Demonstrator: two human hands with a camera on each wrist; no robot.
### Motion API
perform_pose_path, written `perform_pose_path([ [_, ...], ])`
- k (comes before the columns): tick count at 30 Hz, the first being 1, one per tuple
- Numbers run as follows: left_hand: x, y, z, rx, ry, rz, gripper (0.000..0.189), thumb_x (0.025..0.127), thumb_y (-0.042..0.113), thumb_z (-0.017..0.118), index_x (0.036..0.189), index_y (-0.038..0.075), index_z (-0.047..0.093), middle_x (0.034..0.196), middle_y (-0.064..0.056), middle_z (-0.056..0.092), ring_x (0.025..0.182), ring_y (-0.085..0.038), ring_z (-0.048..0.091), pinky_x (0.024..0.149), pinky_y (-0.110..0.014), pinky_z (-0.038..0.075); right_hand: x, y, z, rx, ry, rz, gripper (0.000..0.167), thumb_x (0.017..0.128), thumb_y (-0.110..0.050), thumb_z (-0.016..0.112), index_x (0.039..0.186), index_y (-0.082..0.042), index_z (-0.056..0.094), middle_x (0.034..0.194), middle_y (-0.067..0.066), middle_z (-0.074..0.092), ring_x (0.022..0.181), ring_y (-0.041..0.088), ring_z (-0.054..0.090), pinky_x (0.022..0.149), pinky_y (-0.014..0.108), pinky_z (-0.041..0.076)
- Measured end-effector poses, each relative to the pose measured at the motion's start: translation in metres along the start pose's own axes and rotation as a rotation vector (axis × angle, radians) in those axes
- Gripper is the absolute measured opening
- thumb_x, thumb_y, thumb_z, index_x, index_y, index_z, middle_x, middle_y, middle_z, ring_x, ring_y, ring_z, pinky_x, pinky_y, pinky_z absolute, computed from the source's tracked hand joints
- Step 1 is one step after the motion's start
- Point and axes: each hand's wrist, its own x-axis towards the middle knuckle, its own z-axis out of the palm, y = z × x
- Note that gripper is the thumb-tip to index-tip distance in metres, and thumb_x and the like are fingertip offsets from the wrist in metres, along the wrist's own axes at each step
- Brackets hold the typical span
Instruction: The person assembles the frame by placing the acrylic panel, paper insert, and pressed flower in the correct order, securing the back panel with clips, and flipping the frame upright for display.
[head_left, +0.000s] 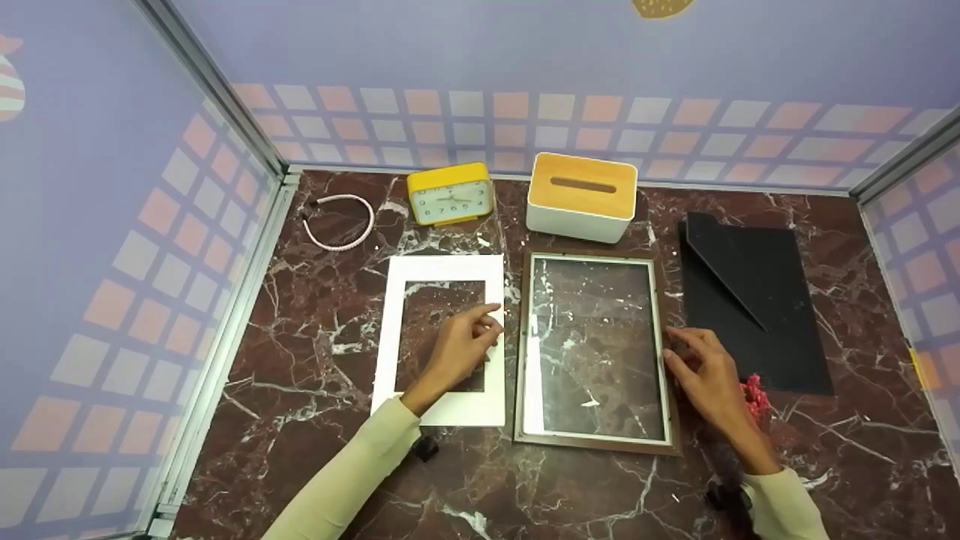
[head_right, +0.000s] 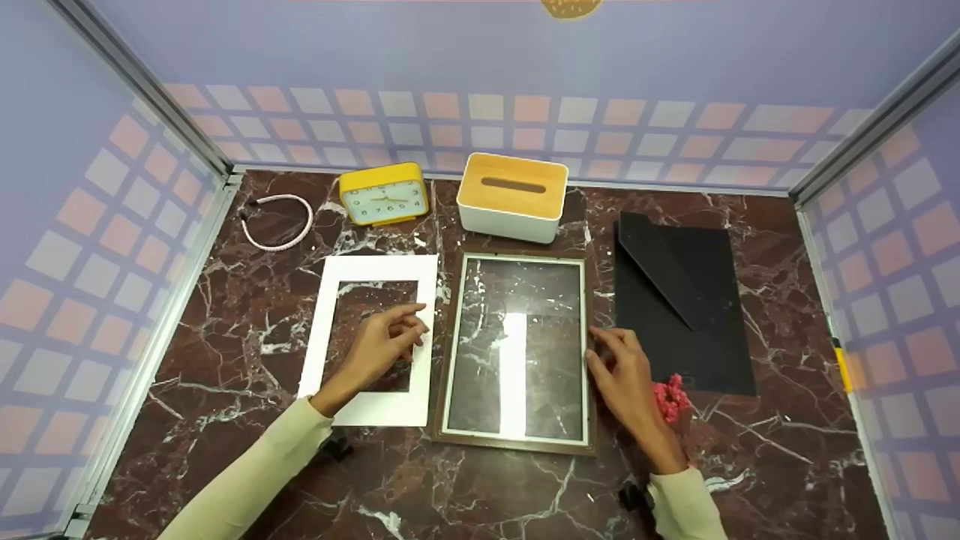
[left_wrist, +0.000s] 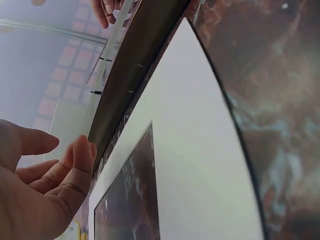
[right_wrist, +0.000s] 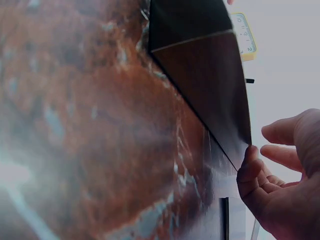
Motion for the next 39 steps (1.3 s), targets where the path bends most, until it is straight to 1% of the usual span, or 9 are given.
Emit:
perform_pose_path([
  [8, -0.009, -0.014, -0.017, -0.099, 0.128, -0.012, 0.036, 0.102, -0.005, 0.073, 0.138, -0.010, 0.070, 0.110, -0.021, 0.078, 0.095, -0.037, 0.078, 0.072, -0.036, 0.068, -0.002, 0.002, 0.001, -0.047, -0.041, 0.001, 0.046, 0.096, 0.006, 0.080, 0.141, 0.002, 0.072, 0.123, 0.021, 0.067, 0.082, 0.009, 0.057, 0.069, 0.010, 0.044],
  [14, -0.019, -0.026, -0.037, -0.051, 0.200, -0.017, 0.036, 0.102, 0.000, 0.076, 0.137, -0.007, 0.071, 0.118, -0.017, 0.080, 0.108, -0.034, 0.078, 0.090, -0.035, 0.067, -0.002, 0.003, 0.003, -0.057, -0.069, 0.011, 0.052, 0.096, 0.006, 0.080, 0.146, 0.002, 0.069, 0.119, 0.021, 0.067, 0.084, 0.011, 0.056, 0.073, 0.008, 0.045],
  [18, -0.026, -0.034, -0.053, -0.096, 0.262, -0.027, 0.037, 0.100, -0.003, 0.076, 0.136, -0.009, 0.071, 0.120, -0.021, 0.079, 0.113, -0.037, 0.077, 0.096, -0.037, 0.065, -0.003, 0.002, 0.005, -0.049, -0.059, -0.005, 0.053, 0.096, 0.009, 0.079, 0.147, 0.003, 0.068, 0.118, 0.022, 0.067, 0.084, 0.008, 0.056, 0.073, 0.008, 0.047],
  [22, -0.033, -0.042, -0.067, -0.131, 0.343, -0.016, 0.036, 0.099, -0.007, 0.077, 0.135, -0.011, 0.071, 0.122, -0.026, 0.077, 0.116, -0.042, 0.075, 0.098, -0.038, 0.065, -0.003, 0.000, 0.007, -0.040, -0.039, -0.021, 0.053, 0.095, 0.010, 0.079, 0.146, 0.004, 0.067, 0.118, 0.023, 0.068, 0.084, 0.006, 0.057, 0.073, 0.008, 0.047],
  [25, -0.038, -0.048, -0.076, -0.103, 0.409, -0.026, 0.036, 0.098, -0.007, 0.077, 0.134, -0.010, 0.073, 0.124, -0.026, 0.077, 0.118, -0.042, 0.075, 0.098, -0.038, 0.065, -0.003, -0.001, 0.008, -0.033, -0.023, -0.029, 0.052, 0.095, 0.011, 0.078, 0.146, 0.005, 0.068, 0.118, 0.023, 0.068, 0.084, 0.008, 0.056, 0.073, 0.008, 0.046],
  [30, -0.044, -0.054, -0.089, -0.021, 0.494, -0.111, 0.033, 0.098, -0.003, 0.079, 0.131, -0.005, 0.077, 0.126, -0.023, 0.077, 0.115, -0.039, 0.076, 0.092, -0.028, 0.064, -0.004, 0.000, 0.012, -0.031, -0.006, -0.031, 0.053, 0.093, 0.013, 0.078, 0.145, 0.005, 0.068, 0.116, 0.023, 0.068, 0.084, 0.012, 0.055, 0.073, 0.008, 0.044],
  [35, -0.047, -0.059, -0.098, 0.034, 0.538, -0.170, 0.033, 0.098, 0.000, 0.080, 0.130, -0.005, 0.078, 0.126, -0.023, 0.076, 0.107, -0.038, 0.076, 0.081, -0.013, 0.056, -0.003, 0.002, 0.016, -0.026, 0.001, -0.030, 0.054, 0.092, 0.014, 0.077, 0.144, 0.007, 0.068, 0.114, 0.024, 0.067, 0.084, 0.012, 0.055, 0.073, 0.008, 0.045],
  [37, -0.048, -0.061, -0.100, 0.059, 0.543, -0.185, 0.034, 0.097, 0.000, 0.080, 0.131, -0.005, 0.077, 0.127, -0.023, 0.075, 0.107, -0.038, 0.075, 0.080, -0.014, 0.056, -0.002, 0.002, 0.017, -0.023, 0.000, -0.030, 0.054, 0.092, 0.015, 0.078, 0.144, 0.007, 0.068, 0.113, 0.024, 0.067, 0.084, 0.011, 0.055, 0.073, 0.007, 0.046],
  [39, -0.048, -0.064, -0.102, 0.095, 0.538, -0.199, 0.036, 0.097, 0.001, 0.081, 0.132, -0.005, 0.077, 0.128, -0.023, 0.073, 0.109, -0.038, 0.071, 0.083, -0.021, 0.059, -0.002, 0.002, 0.017, -0.016, -0.003, -0.025, 0.054, 0.092, 0.015, 0.077, 0.144, 0.007, 0.068, 0.114, 0.024, 0.067, 0.084, 0.009, 0.056, 0.073, 0.007, 0.046],
])
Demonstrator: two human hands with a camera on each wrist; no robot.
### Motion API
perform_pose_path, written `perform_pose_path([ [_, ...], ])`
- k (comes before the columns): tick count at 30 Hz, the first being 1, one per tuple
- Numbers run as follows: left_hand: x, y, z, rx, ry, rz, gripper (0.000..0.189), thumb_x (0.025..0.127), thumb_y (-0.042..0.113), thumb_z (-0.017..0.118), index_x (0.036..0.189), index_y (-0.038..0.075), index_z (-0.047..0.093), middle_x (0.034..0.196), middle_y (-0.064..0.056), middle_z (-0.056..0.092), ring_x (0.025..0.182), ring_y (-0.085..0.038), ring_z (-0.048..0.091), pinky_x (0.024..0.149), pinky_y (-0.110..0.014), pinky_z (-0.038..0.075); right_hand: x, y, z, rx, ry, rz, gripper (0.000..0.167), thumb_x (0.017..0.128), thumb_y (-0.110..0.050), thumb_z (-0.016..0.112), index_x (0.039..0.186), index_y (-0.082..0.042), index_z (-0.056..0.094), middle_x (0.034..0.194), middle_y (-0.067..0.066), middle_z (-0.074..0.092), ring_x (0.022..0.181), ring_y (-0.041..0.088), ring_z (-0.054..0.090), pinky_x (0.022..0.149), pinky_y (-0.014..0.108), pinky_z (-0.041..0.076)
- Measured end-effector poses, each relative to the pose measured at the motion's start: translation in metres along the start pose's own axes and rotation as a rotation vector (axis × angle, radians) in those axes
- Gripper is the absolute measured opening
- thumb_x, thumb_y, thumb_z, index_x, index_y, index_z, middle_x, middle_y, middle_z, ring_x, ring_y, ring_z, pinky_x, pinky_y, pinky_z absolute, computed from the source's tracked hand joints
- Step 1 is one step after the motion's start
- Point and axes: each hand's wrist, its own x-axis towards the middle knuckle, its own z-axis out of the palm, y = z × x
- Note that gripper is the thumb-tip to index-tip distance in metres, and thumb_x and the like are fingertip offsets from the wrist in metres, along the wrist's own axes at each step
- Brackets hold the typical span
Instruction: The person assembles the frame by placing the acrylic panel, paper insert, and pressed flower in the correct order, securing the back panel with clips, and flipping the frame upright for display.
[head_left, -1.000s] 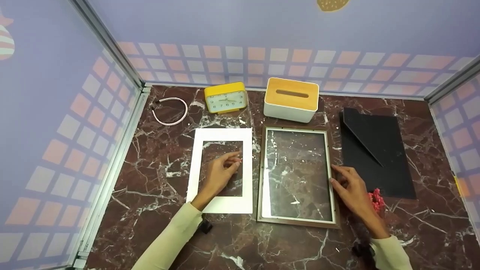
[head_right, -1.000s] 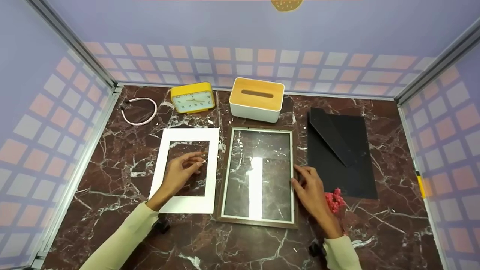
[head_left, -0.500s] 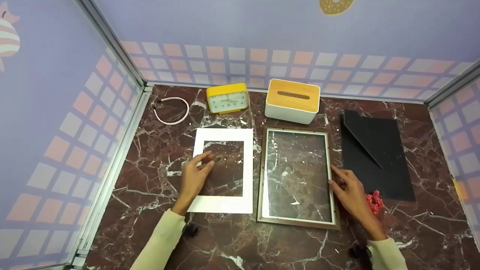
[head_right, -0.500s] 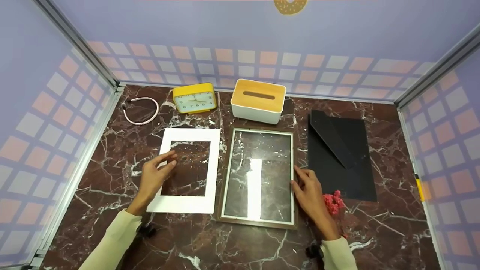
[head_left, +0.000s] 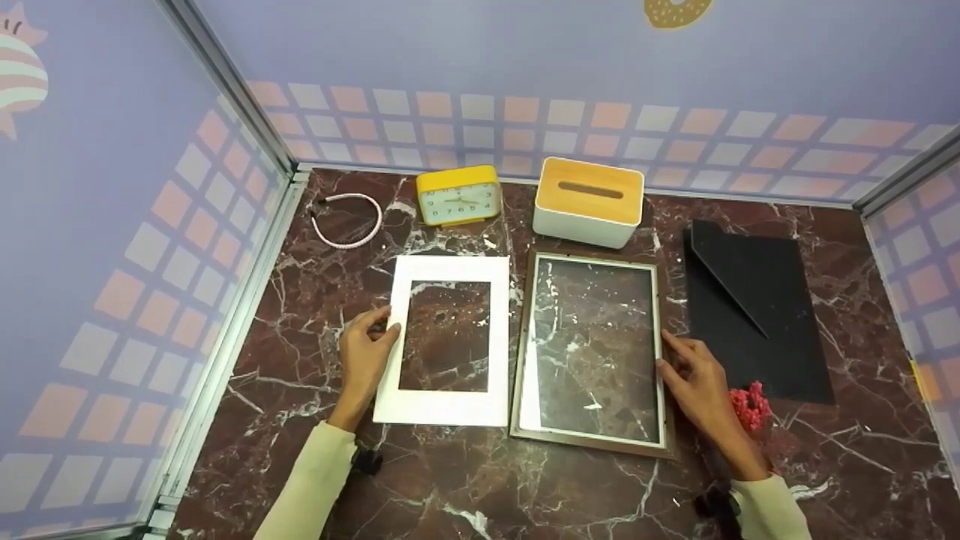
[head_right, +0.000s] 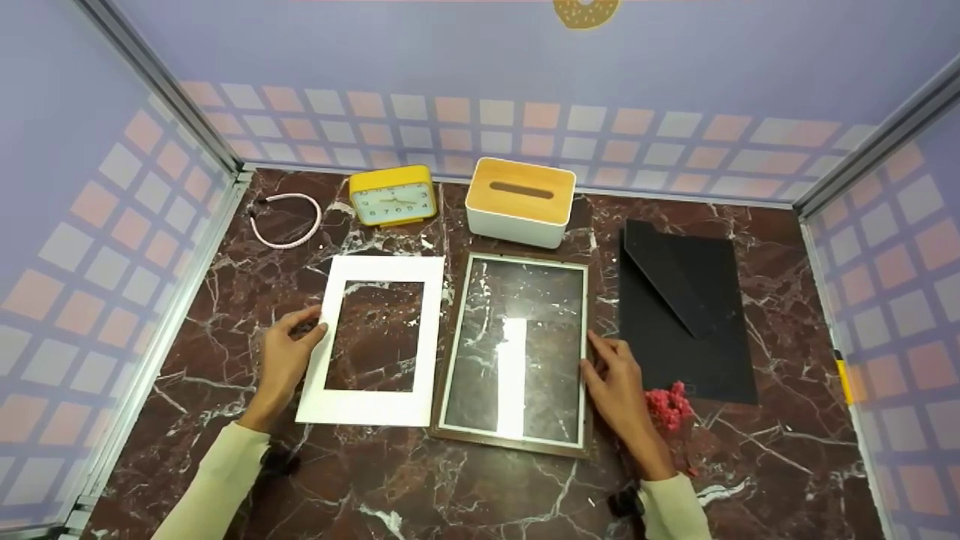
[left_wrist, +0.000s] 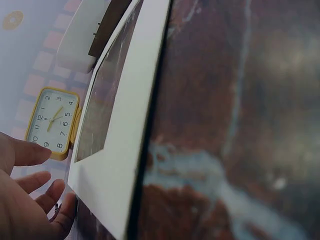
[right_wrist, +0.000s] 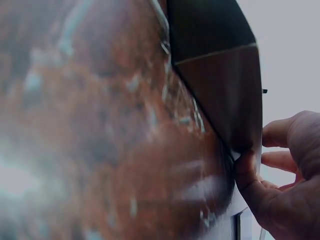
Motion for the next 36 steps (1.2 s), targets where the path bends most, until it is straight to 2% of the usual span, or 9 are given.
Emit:
perform_pose_path([
  [3, 0.002, -0.002, 0.000, 0.078, -0.006, 0.008, 0.039, 0.096, 0.003, 0.082, 0.133, -0.004, 0.076, 0.133, -0.023, 0.071, 0.119, -0.038, 0.063, 0.094, -0.038, 0.058, 0.000, 0.000, -0.001, 0.001, -0.007, 0.011, 0.054, 0.093, 0.013, 0.077, 0.145, 0.006, 0.067, 0.117, 0.024, 0.067, 0.083, 0.006, 0.056, 0.073, 0.006, 0.047],
  [5, 0.002, -0.004, 0.000, 0.118, -0.016, 0.013, 0.040, 0.095, 0.004, 0.083, 0.134, -0.004, 0.076, 0.134, -0.023, 0.070, 0.125, -0.039, 0.057, 0.102, -0.049, 0.052, 0.000, 0.000, -0.002, 0.005, -0.009, 0.014, 0.053, 0.093, 0.012, 0.077, 0.145, 0.005, 0.068, 0.118, 0.024, 0.068, 0.083, 0.004, 0.057, 0.074, 0.006, 0.047],
  [9, 0.004, -0.005, 0.002, 0.181, -0.032, 0.034, 0.044, 0.092, 0.006, 0.086, 0.134, -0.006, 0.075, 0.134, -0.025, 0.067, 0.130, -0.042, 0.052, 0.107, -0.058, 0.044, 0.002, 0.001, -0.003, 0.001, -0.009, 0.003, 0.054, 0.093, 0.013, 0.078, 0.145, 0.005, 0.068, 0.117, 0.023, 0.068, 0.083, 0.003, 0.057, 0.074, 0.006, 0.048],
  [14, 0.007, -0.004, 0.004, 0.227, -0.063, 0.045, 0.048, 0.092, 0.007, 0.087, 0.136, -0.007, 0.073, 0.133, -0.027, 0.062, 0.131, -0.044, 0.048, 0.109, -0.060, 0.042, 0.002, 0.001, -0.003, 0.011, -0.001, -0.012, 0.054, 0.092, 0.013, 0.079, 0.144, 0.006, 0.068, 0.115, 0.021, 0.068, 0.084, 0.004, 0.057, 0.075, 0.005, 0.047],
  [20, 0.008, -0.006, 0.005, 0.280, -0.066, 0.076, 0.050, 0.089, 0.004, 0.089, 0.134, -0.011, 0.072, 0.130, -0.028, 0.060, 0.128, -0.045, 0.047, 0.108, -0.060, 0.044, 0.001, -0.001, -0.003, 0.012, -0.002, 0.000, 0.053, 0.093, 0.012, 0.079, 0.145, 0.005, 0.069, 0.116, 0.021, 0.068, 0.088, 0.009, 0.058, 0.076, 0.005, 0.048],
  [24, 0.006, -0.007, 0.007, 0.325, -0.063, 0.105, 0.048, 0.087, 0.002, 0.090, 0.129, -0.013, 0.072, 0.126, -0.030, 0.060, 0.125, -0.047, 0.048, 0.106, -0.060, 0.045, 0.000, 0.000, -0.003, 0.016, -0.008, 0.002, 0.053, 0.093, 0.013, 0.078, 0.144, 0.007, 0.068, 0.117, 0.022, 0.067, 0.088, 0.009, 0.058, 0.077, 0.005, 0.049],
  [28, 0.004, -0.004, 0.007, 0.352, -0.050, 0.096, 0.044, 0.086, 0.002, 0.090, 0.124, -0.014, 0.073, 0.121, -0.030, 0.061, 0.120, -0.047, 0.049, 0.103, -0.059, 0.046, 0.000, 0.002, -0.002, 0.013, -0.020, -0.003, 0.053, 0.092, 0.013, 0.079, 0.144, 0.008, 0.067, 0.117, 0.022, 0.067, 0.088, 0.008, 0.057, 0.078, 0.005, 0.049],
  [36, 0.004, 0.006, 0.006, 0.431, -0.067, 0.100, 0.033, 0.090, 0.005, 0.088, 0.108, -0.017, 0.072, 0.112, -0.033, 0.063, 0.111, -0.049, 0.051, 0.098, -0.060, 0.049, 0.002, 0.001, -0.005, 0.002, -0.028, -0.016, 0.053, 0.093, 0.011, 0.078, 0.145, 0.005, 0.068, 0.118, 0.021, 0.068, 0.087, 0.008, 0.057, 0.076, 0.006, 0.047],
])
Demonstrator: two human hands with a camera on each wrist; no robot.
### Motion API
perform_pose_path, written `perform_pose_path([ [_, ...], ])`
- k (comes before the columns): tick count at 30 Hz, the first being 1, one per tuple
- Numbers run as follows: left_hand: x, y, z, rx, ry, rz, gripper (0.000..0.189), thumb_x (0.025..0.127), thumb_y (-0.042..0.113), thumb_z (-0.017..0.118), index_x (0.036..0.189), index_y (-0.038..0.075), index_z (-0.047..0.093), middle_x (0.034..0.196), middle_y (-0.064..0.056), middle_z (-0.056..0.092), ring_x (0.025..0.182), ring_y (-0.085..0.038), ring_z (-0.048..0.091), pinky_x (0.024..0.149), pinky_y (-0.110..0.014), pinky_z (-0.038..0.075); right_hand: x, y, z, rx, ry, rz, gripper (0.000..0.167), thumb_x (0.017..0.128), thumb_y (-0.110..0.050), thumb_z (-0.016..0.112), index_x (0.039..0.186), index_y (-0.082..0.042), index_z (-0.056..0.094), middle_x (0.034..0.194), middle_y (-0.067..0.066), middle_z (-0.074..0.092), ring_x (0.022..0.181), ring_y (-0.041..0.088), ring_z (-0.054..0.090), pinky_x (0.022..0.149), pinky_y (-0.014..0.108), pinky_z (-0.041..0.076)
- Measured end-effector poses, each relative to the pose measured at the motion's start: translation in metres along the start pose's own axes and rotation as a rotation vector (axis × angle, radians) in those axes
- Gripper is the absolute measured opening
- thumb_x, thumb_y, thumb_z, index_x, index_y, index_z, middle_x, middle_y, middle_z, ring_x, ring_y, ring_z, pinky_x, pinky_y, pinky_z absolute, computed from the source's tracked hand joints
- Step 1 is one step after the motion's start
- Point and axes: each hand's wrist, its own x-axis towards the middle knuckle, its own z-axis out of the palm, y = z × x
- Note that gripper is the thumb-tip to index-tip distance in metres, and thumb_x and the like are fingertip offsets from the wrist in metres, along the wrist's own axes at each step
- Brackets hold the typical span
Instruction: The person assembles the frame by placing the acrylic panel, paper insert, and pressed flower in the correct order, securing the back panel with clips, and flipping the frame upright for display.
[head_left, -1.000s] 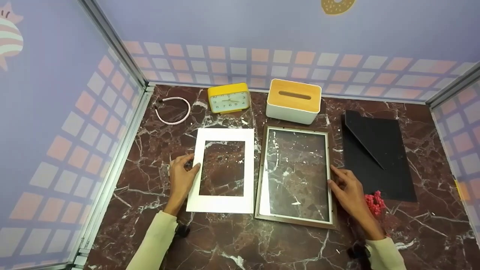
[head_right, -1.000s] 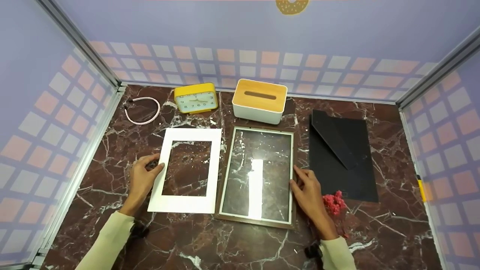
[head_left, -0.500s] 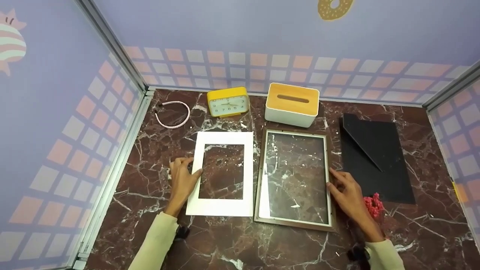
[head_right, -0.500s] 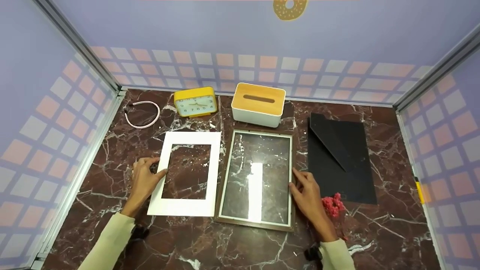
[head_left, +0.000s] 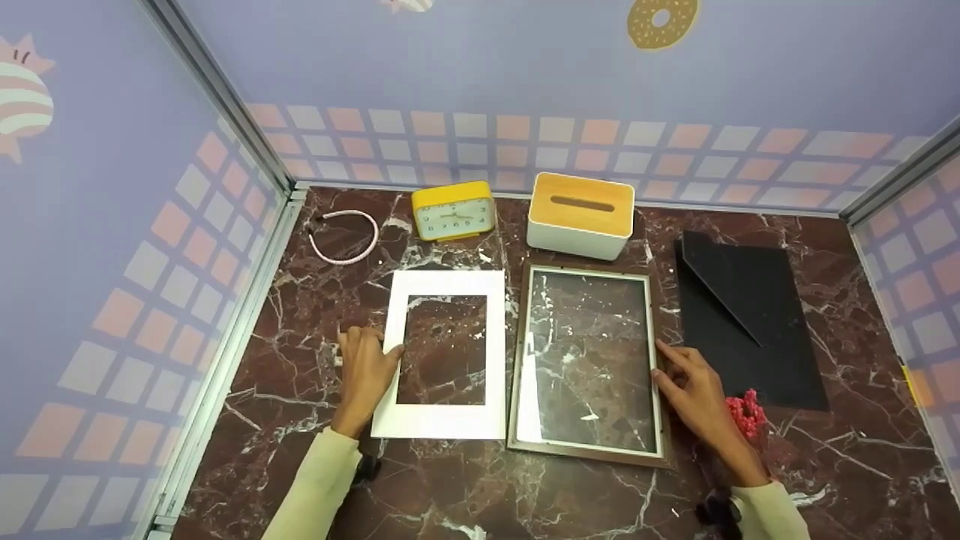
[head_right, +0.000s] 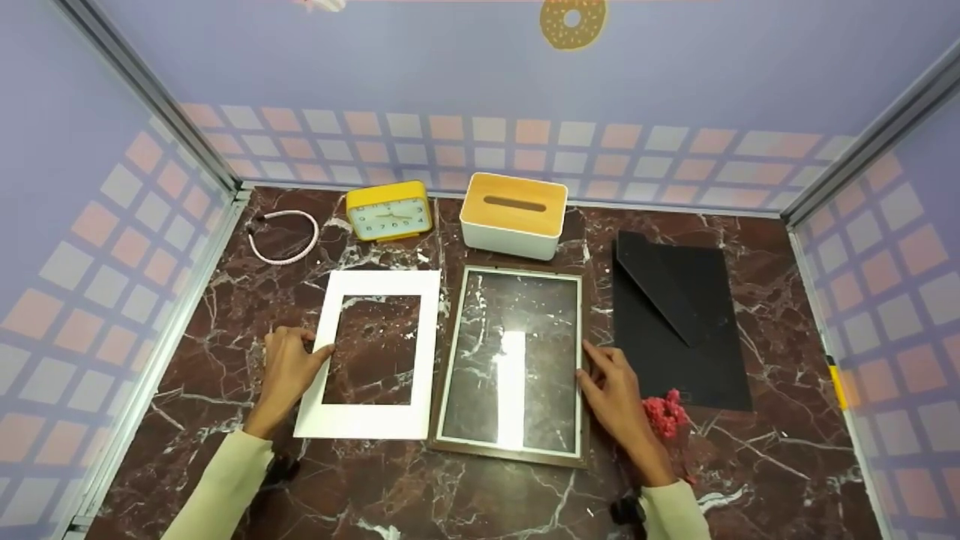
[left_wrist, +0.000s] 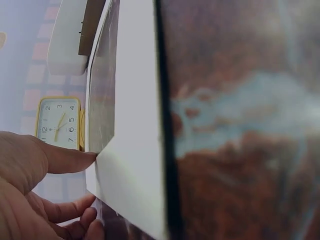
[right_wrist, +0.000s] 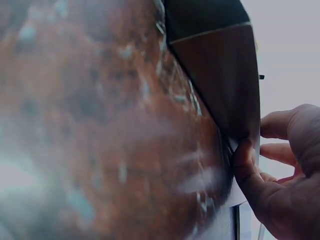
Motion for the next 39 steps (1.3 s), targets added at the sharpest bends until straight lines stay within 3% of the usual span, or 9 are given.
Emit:
perform_pose_path([
  [9, 0.002, -0.001, -0.002, 0.014, -0.022, -0.052, 0.030, 0.090, 0.013, 0.087, 0.097, -0.012, 0.071, 0.104, -0.030, 0.065, 0.104, -0.050, 0.055, 0.090, -0.060, 0.049, 0.003, 0.003, 0.000, -0.017, 0.013, -0.052, 0.053, 0.089, 0.016, 0.080, 0.140, 0.008, 0.070, 0.116, 0.022, 0.069, 0.084, 0.010, 0.057, 0.071, 0.008, 0.046],
  [14, 0.014, -0.024, 0.009, -0.016, 0.022, -0.071, 0.029, 0.087, 0.017, 0.089, 0.092, -0.004, 0.069, 0.090, -0.023, 0.072, 0.089, -0.046, 0.066, 0.079, -0.059, 0.054, 0.008, 0.005, -0.002, -0.040, 0.015, -0.058, 0.052, 0.090, 0.014, 0.081, 0.140, 0.006, 0.071, 0.120, 0.022, 0.069, 0.085, 0.012, 0.056, 0.073, 0.010, 0.043],
  [20, 0.026, -0.048, 0.013, -0.094, -0.044, -0.105, 0.037, 0.090, 0.021, 0.090, 0.112, -0.004, 0.071, 0.090, -0.016, 0.075, 0.080, -0.034, 0.070, 0.069, -0.049, 0.057, 0.009, 0.006, -0.003, -0.016, 0.019, -0.046, 0.053, 0.089, 0.016, 0.080, 0.140, 0.006, 0.071, 0.120, 0.023, 0.070, 0.088, 0.011, 0.058, 0.077, 0.005, 0.046],
  [22, 0.027, -0.045, 0.006, -0.142, -0.077, -0.112, 0.038, 0.092, 0.016, 0.089, 0.117, -0.007, 0.072, 0.089, -0.013, 0.073, 0.078, -0.030, 0.067, 0.067, -0.043, 0.056, 0.009, 0.007, -0.003, -0.010, 0.016, -0.042, 0.053, 0.089, 0.015, 0.080, 0.141, 0.006, 0.071, 0.121, 0.024, 0.070, 0.088, 0.010, 0.058, 0.077, 0.005, 0.046],
  [28, 0.018, -0.010, -0.036, -0.365, -0.258, -0.197, 0.038, 0.098, 0.000, 0.077, 0.132, -0.016, 0.068, 0.097, -0.013, 0.069, 0.084, -0.021, 0.061, 0.071, -0.027, 0.053, 0.007, 0.009, -0.003, -0.027, 0.005, -0.020, 0.053, 0.091, 0.012, 0.080, 0.142, 0.005, 0.071, 0.122, 0.022, 0.069, 0.087, 0.011, 0.057, 0.076, 0.009, 0.044],
  [31, 0.018, -0.009, -0.044, -0.463, -0.321, -0.228, 0.041, 0.100, -0.002, 0.074, 0.137, -0.017, 0.064, 0.099, -0.010, 0.068, 0.086, -0.015, 0.060, 0.074, -0.021, 0.053, 0.007, 0.009, -0.003, -0.034, 0.002, -0.018, 0.053, 0.091, 0.011, 0.081, 0.142, 0.005, 0.070, 0.122, 0.021, 0.069, 0.087, 0.011, 0.057, 0.076, 0.011, 0.043],
  [35, 0.019, -0.010, -0.049, -0.568, -0.348, -0.245, 0.043, 0.099, -0.004, 0.073, 0.138, -0.018, 0.062, 0.096, -0.011, 0.072, 0.084, -0.013, 0.063, 0.077, -0.023, 0.056, 0.008, 0.007, -0.003, -0.030, 0.013, -0.039, 0.053, 0.090, 0.012, 0.081, 0.141, 0.005, 0.071, 0.122, 0.021, 0.069, 0.088, 0.012, 0.057, 0.076, 0.009, 0.043],
  [39, 0.019, -0.007, -0.054, -0.631, -0.377, -0.273, 0.045, 0.100, -0.001, 0.075, 0.142, -0.013, 0.062, 0.094, -0.007, 0.077, 0.083, -0.012, 0.068, 0.071, -0.027, 0.061, 0.008, 0.006, -0.002, -0.024, 0.023, -0.055, 0.052, 0.090, 0.012, 0.082, 0.140, 0.005, 0.072, 0.121, 0.020, 0.070, 0.088, 0.013, 0.058, 0.078, 0.008, 0.044],
])
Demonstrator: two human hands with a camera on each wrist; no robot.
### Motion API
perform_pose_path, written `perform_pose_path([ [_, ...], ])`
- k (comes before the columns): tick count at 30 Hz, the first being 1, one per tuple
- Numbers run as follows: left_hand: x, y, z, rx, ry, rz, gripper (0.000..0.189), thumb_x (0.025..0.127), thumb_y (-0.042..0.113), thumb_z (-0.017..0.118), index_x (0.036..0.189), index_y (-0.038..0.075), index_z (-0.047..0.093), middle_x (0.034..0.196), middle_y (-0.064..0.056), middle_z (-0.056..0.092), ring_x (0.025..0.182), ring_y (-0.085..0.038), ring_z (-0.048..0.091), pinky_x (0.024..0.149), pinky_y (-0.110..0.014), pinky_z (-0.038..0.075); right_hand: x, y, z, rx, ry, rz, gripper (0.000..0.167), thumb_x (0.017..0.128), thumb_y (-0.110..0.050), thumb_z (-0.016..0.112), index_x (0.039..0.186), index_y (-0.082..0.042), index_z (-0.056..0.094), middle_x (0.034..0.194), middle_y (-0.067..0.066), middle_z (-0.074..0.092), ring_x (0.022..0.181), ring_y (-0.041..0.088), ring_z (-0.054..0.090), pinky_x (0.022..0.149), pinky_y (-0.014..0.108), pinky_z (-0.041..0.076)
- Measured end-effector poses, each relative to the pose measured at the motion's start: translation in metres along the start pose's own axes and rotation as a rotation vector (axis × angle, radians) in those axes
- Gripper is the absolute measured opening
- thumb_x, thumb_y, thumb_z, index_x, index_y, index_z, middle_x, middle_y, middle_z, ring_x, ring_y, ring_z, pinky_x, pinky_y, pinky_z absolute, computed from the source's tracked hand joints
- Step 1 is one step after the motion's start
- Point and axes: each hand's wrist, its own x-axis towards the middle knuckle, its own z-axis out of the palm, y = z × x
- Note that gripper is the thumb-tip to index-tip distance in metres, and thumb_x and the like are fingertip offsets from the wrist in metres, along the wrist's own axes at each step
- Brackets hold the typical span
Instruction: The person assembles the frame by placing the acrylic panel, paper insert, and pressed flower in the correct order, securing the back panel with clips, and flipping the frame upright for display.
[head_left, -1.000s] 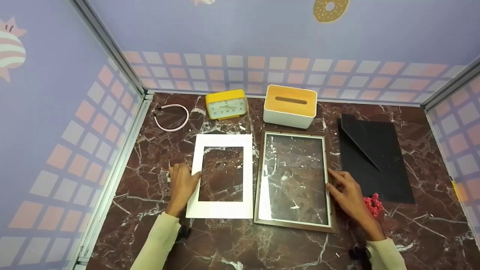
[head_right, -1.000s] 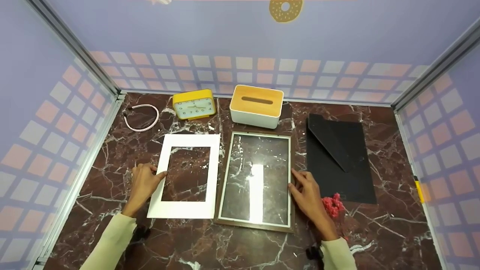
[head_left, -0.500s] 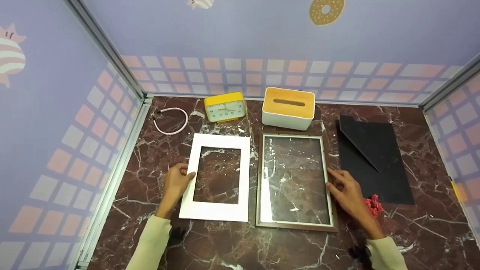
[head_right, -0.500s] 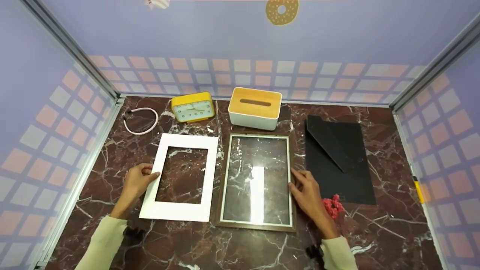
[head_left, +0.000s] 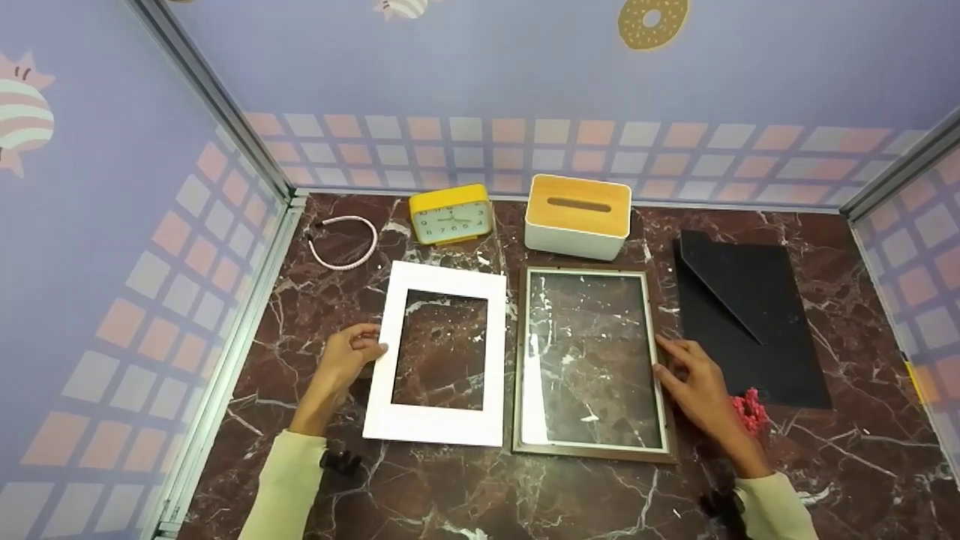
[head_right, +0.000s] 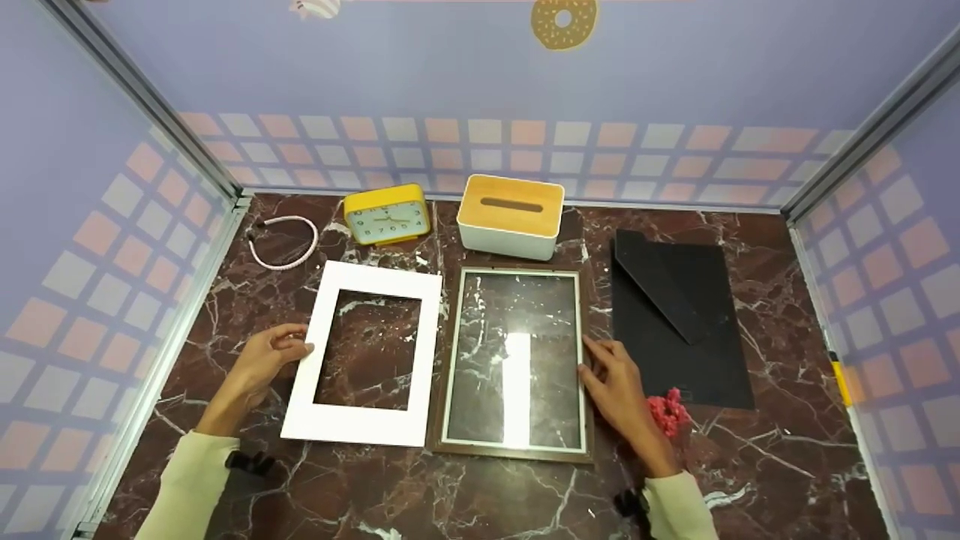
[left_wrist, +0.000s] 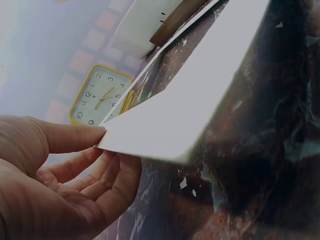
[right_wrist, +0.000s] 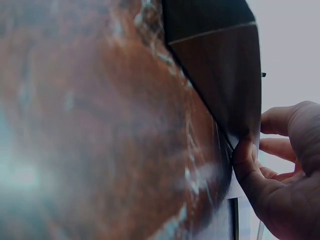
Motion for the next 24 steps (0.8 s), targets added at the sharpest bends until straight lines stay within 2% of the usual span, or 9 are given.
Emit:
perform_pose_path([
  [7, -0.001, 0.005, -0.004, -0.074, -0.022, -0.060, 0.047, 0.101, 0.004, 0.075, 0.146, -0.005, 0.063, 0.101, -0.005, 0.079, 0.087, -0.014, 0.074, 0.065, -0.029, 0.064, 0.000, -0.001, -0.001, 0.021, -0.003, 0.012, 0.052, 0.091, 0.014, 0.081, 0.141, 0.005, 0.071, 0.121, 0.021, 0.070, 0.089, 0.010, 0.058, 0.079, 0.005, 0.045],
  [16, -0.008, 0.019, -0.013, -0.226, -0.024, -0.039, 0.049, 0.102, -0.001, 0.072, 0.148, -0.007, 0.057, 0.096, -0.005, 0.079, 0.079, -0.016, 0.077, 0.068, -0.033, 0.069, 0.000, -0.002, -0.001, 0.018, -0.009, 0.017, 0.052, 0.091, 0.014, 0.080, 0.142, 0.005, 0.071, 0.123, 0.022, 0.070, 0.088, 0.009, 0.057, 0.079, 0.005, 0.044],
  [24, -0.011, 0.031, -0.010, -0.315, -0.004, -0.010, 0.046, 0.100, -0.007, 0.071, 0.144, -0.008, 0.058, 0.088, -0.003, 0.077, 0.072, -0.015, 0.074, 0.060, -0.029, 0.066, 0.000, -0.002, -0.001, 0.022, -0.012, 0.037, 0.053, 0.092, 0.013, 0.080, 0.143, 0.005, 0.070, 0.123, 0.022, 0.070, 0.086, 0.008, 0.057, 0.075, 0.006, 0.045],
])
